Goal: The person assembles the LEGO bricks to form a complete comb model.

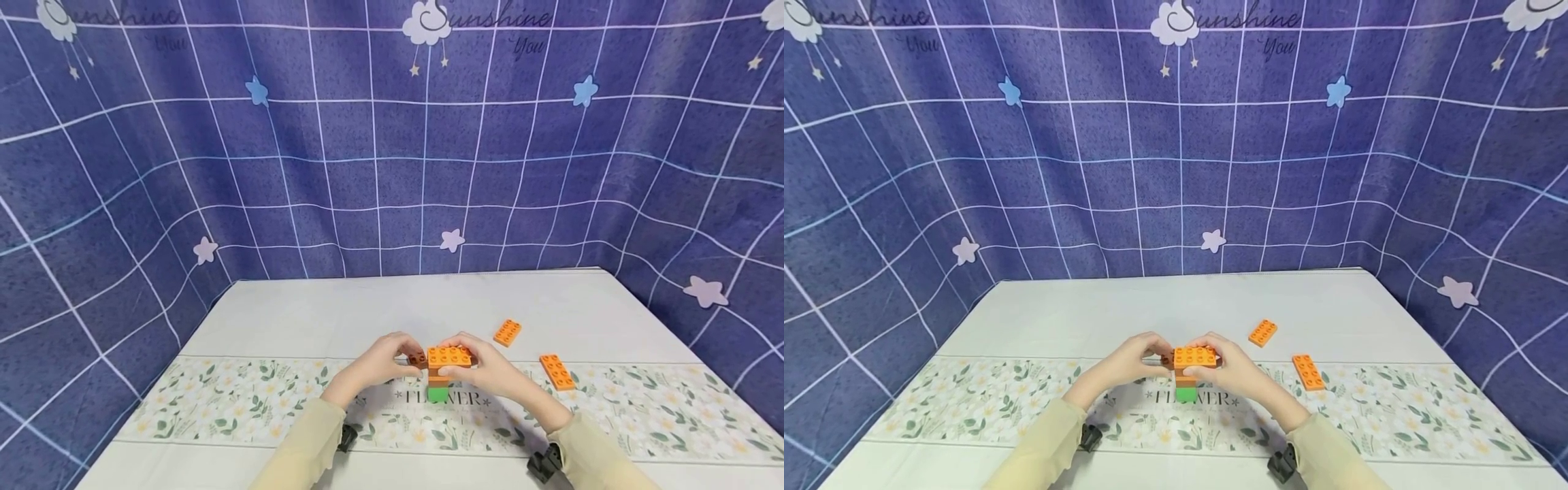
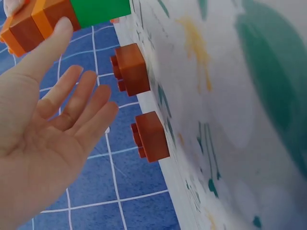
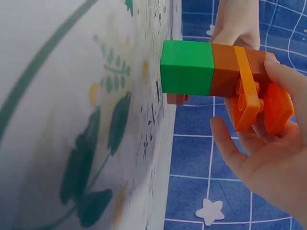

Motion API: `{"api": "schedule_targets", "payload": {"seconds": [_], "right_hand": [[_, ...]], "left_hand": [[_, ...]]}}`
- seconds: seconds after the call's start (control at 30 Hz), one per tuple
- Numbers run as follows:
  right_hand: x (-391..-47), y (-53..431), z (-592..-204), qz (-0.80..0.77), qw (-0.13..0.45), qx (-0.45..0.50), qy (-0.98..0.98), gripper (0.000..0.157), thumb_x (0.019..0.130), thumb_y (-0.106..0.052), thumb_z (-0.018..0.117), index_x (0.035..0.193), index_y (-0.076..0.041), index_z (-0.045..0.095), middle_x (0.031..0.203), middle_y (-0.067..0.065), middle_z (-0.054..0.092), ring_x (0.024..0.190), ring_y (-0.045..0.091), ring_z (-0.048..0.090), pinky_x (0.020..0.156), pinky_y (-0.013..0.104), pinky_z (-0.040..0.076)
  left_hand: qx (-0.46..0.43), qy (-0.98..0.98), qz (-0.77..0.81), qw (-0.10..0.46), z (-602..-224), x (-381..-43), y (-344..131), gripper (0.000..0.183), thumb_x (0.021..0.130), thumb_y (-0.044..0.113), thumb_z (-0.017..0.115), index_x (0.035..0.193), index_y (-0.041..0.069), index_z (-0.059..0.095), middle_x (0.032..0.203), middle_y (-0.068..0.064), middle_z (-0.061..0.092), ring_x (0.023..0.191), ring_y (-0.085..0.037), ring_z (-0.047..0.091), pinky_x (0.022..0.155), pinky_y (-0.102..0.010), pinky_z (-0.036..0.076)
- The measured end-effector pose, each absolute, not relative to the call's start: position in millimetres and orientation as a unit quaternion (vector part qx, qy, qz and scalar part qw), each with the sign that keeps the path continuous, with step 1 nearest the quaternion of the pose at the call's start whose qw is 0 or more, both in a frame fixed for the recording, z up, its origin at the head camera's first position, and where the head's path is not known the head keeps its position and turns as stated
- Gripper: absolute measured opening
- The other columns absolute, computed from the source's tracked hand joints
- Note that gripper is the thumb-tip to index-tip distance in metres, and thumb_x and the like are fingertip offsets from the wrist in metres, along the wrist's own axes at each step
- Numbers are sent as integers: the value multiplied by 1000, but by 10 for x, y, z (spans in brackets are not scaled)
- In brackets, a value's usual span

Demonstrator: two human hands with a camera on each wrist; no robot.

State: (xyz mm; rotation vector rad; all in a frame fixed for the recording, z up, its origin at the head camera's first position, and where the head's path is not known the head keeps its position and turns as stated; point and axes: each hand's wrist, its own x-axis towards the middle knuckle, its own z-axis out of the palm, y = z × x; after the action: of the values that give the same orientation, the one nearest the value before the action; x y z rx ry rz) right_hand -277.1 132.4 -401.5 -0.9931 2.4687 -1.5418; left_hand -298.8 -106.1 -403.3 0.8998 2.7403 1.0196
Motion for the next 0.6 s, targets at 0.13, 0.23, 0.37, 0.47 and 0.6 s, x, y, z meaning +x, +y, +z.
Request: {"api": "schedule_targets", "payload": {"seconds": [0.13,0.23,0.37,0.47,0.6], "right_hand": [[-2774,1326,-4031,-500,27,-325,802,37,87,-21,67,120,-10,57,103,8,58,77,8,58,65,24,53],[-2778,1326,-4033,-503,35,-320,802,38,87,-22,67,120,-9,57,104,9,58,78,9,59,67,25,54],[-2789,1327,-4040,-506,43,-316,801,38,86,-23,68,119,-9,57,103,11,57,79,12,59,67,26,54],[-2791,1329,-4045,-505,42,-320,800,38,86,-24,68,118,-9,57,102,11,58,79,12,59,67,26,54],[-2789,1329,-4044,-506,41,-321,799,37,86,-24,68,118,-9,58,102,10,58,79,11,59,67,26,54]], "left_hand": [[283,904,320,22,-4050,-3029,-1045,36,83,24,73,111,6,61,106,-7,61,99,-23,58,91,-38,49],[274,912,304,12,-4062,-3055,-1034,39,83,25,73,113,5,60,108,-7,61,100,-23,57,89,-36,50],[265,923,278,8,-4082,-3082,-1020,44,83,26,72,118,4,59,112,-8,61,102,-23,58,88,-35,51],[263,929,259,10,-4099,-3094,-1004,43,83,25,72,118,2,60,111,-9,62,101,-22,59,88,-34,51],[260,932,251,18,-4117,-3105,-988,35,85,15,69,116,0,62,107,-10,64,96,-21,61,84,-31,52]]}}
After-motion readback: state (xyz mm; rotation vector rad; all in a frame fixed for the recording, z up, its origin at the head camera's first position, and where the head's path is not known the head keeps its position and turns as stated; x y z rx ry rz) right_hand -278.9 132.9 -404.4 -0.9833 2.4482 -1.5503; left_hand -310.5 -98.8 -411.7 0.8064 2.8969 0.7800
